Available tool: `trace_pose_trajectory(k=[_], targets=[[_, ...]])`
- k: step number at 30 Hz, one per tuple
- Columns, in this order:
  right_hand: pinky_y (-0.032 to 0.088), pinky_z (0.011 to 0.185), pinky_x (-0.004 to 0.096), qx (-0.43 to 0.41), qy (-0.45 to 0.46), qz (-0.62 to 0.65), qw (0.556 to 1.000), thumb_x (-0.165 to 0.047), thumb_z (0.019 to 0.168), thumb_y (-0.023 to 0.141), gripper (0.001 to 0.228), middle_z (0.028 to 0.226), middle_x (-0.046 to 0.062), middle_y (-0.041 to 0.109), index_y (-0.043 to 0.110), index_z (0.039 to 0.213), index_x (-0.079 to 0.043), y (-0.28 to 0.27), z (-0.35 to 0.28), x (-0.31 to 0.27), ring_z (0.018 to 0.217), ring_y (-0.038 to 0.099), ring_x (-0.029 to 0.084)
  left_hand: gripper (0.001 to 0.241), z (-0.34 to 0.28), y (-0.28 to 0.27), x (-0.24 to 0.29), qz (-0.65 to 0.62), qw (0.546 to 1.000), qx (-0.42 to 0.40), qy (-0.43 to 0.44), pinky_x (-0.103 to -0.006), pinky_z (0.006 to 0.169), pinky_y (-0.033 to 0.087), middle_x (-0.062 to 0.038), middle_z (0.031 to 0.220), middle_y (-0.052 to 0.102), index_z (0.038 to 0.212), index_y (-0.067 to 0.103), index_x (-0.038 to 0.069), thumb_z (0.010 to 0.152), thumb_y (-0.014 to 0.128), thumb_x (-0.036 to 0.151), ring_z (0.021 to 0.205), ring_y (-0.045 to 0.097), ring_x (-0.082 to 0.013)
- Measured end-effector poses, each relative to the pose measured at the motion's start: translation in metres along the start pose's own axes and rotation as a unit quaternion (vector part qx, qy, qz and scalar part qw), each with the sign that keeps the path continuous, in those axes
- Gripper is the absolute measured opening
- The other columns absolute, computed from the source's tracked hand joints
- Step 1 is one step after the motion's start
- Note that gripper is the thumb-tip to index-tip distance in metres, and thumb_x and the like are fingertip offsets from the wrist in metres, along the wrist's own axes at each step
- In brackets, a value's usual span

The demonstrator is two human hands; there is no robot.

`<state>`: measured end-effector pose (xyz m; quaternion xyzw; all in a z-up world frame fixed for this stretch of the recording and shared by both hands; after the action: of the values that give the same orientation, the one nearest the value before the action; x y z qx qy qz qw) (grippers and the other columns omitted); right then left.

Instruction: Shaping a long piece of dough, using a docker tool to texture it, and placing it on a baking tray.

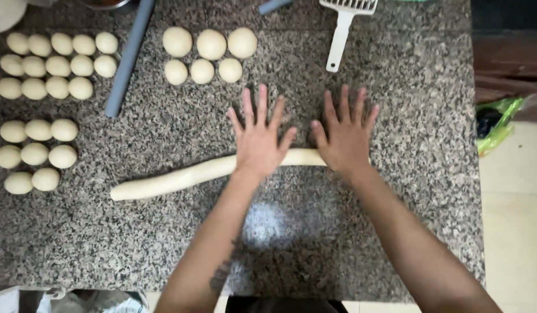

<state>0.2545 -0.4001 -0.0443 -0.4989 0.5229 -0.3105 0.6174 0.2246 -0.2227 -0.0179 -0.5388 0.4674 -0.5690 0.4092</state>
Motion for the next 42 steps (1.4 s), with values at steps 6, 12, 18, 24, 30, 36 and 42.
trace_pose_trajectory(k=[6,12,18,24,30,36,42], targets=[[0.0,0.119,0.061,-0.011,-0.206,-0.015,0.978,-0.048,0.102,0.02,0.067,0.165,0.015,0.006,0.01,0.159,-0.015,-0.009,-0.105,-0.028,0.148,0.002,0.042,0.067,-0.104,0.006,0.007,0.016,0.992,0.025,0.121,-0.0661,0.116,0.007,-0.014,0.163,0.02,0.153,0.032,0.026,0.095,0.044,0.057,0.149,0.013,-0.0404],[0.007,0.111,0.069,0.06,-0.175,-0.111,0.977,-0.056,0.09,0.038,0.078,0.164,0.022,0.004,0.013,0.158,-0.026,0.023,-0.183,-0.026,0.147,-0.001,0.053,0.063,-0.188,0.025,0.016,0.084,0.99,0.033,0.105,-0.0607,0.107,0.028,-0.009,0.161,0.027,0.152,0.036,0.033,0.095,0.045,0.058,0.143,0.022,-0.0471],[-0.009,0.111,0.069,-0.01,-0.004,0.003,1.0,-0.063,0.101,0.024,0.078,0.165,0.019,-0.001,0.014,0.16,-0.012,-0.001,-0.001,0.015,0.147,-0.012,0.045,0.071,-0.021,-0.023,-0.041,0.048,0.995,-0.065,-0.062,-0.0708,0.113,0.002,-0.011,0.165,-0.008,0.159,0.016,0.026,0.098,0.021,0.062,0.148,-0.01,-0.0407],[0.007,0.123,0.051,0.055,-0.169,-0.098,0.979,-0.05,0.104,0.024,0.063,0.165,0.013,0.016,0.033,0.153,-0.012,-0.002,-0.07,-0.012,0.152,0.007,0.037,0.056,-0.089,-0.013,-0.035,0.072,0.995,0.023,0.067,-0.0624,0.116,0.012,-0.019,0.161,0.023,0.137,0.053,0.01,0.098,0.039,0.048,0.149,0.018,-0.0403],[0.026,0.114,0.065,0.113,-0.106,0.094,0.983,-0.039,0.073,0.073,0.077,0.155,0.016,0.038,0.048,0.138,-0.006,-0.005,-0.18,-0.072,0.147,0.03,0.048,0.069,-0.215,-0.026,-0.028,-0.114,0.988,0.005,0.103,-0.0602,0.116,0.016,-0.019,0.159,0.027,0.149,0.036,0.002,0.094,0.06,0.037,0.148,0.02,-0.0386],[0.009,0.115,0.07,0.109,-0.173,-0.02,0.979,-0.05,0.094,0.048,0.071,0.164,0.017,0.009,0.029,0.155,-0.019,0.04,-0.115,-0.19,0.15,0.002,0.046,0.056,-0.166,-0.048,-0.147,0.049,0.994,0.101,0.014,-0.0645,0.118,0.013,-0.018,0.162,0.016,0.149,0.042,0.025,0.099,0.038,0.05,0.146,0.013,-0.0522],[-0.002,0.11,0.075,0.078,-0.012,-0.055,0.995,-0.055,0.096,0.043,0.08,0.163,0.026,0.018,0.029,0.157,-0.006,0.016,0.041,-0.15,0.148,0.004,0.051,0.072,-0.031,-0.069,-0.217,0.011,0.996,0.081,-0.019,-0.0736,0.113,0.007,-0.019,0.164,-0.004,0.159,0.022,0.02,0.101,0.044,0.055,0.149,-0.004,-0.0478]])
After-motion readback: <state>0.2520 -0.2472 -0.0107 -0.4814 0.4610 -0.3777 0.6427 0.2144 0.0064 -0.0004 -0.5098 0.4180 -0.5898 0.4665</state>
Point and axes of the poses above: each hand's wrist, its own z-axis towards the middle knuckle, its own y-axis out of the palm, x = y × z, the point moved 5 cm from there along z, towards the middle knuckle
